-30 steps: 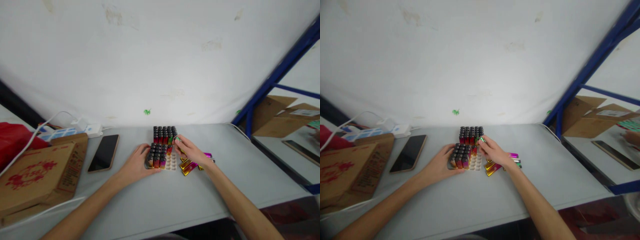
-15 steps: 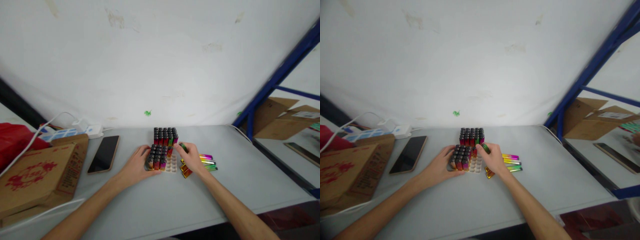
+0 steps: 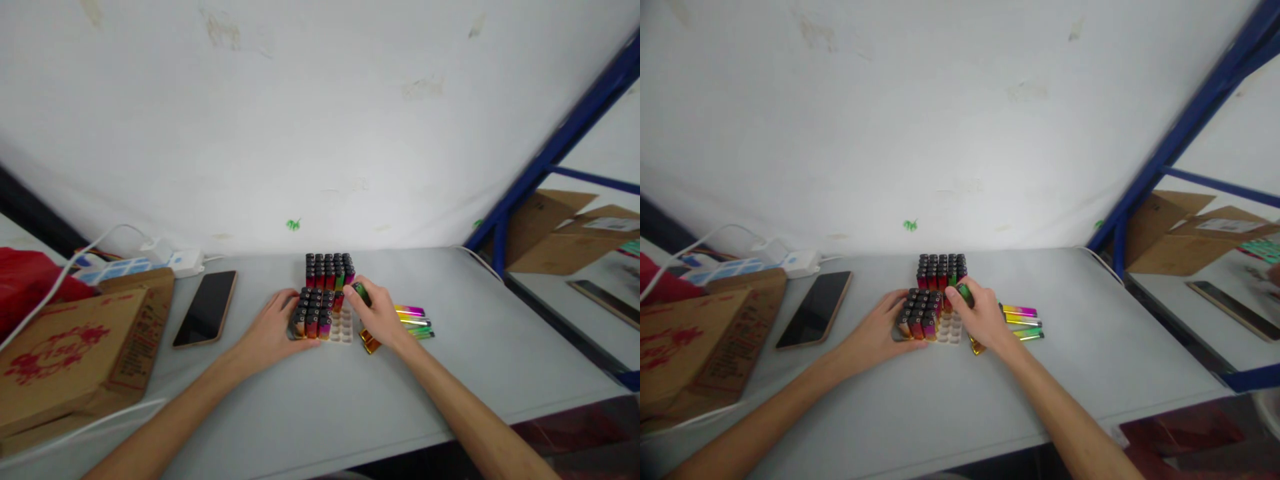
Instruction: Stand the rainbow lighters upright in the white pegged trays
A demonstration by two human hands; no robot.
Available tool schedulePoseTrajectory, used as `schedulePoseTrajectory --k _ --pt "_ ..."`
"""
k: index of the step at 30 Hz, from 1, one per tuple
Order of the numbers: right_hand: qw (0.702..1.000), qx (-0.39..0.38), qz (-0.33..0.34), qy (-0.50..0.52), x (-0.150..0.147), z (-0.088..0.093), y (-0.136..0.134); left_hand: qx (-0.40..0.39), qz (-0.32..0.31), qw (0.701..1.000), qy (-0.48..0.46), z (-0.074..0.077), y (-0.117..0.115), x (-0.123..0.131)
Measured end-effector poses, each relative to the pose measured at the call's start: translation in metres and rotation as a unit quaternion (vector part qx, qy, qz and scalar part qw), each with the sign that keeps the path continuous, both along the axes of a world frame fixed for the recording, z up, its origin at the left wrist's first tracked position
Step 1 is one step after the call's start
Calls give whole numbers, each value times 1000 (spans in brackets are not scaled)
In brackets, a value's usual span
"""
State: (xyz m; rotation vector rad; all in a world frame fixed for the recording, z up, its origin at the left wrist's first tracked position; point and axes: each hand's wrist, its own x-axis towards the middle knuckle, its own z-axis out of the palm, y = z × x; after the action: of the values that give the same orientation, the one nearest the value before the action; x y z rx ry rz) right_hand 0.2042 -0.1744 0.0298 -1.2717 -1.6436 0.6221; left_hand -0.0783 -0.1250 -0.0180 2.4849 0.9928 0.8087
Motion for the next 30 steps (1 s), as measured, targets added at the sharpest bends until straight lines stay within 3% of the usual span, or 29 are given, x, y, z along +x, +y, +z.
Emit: schedulePoseTrajectory --k 5,9,16,22,28,30 --pt "991 42 88 -92 16 16 -6 -1 -1 1000 2 2 -2 1" --pt "969 109 117 -188 25 17 -4 -2 3 1000 11 3 -2 1" --pt "971 36 98 -213 27 7 -2 -2 0 1000 6 1 -1 0" --pt "952 22 150 -265 27 9 -2 0 1 1000 -1 -1 -1 1" --pt "917 -27 91 -387 13 10 4 -4 3 1000 2 -1 0 1" --pt "922 -30 93 -374 18 12 5 -5 4 1000 3 0 0 1"
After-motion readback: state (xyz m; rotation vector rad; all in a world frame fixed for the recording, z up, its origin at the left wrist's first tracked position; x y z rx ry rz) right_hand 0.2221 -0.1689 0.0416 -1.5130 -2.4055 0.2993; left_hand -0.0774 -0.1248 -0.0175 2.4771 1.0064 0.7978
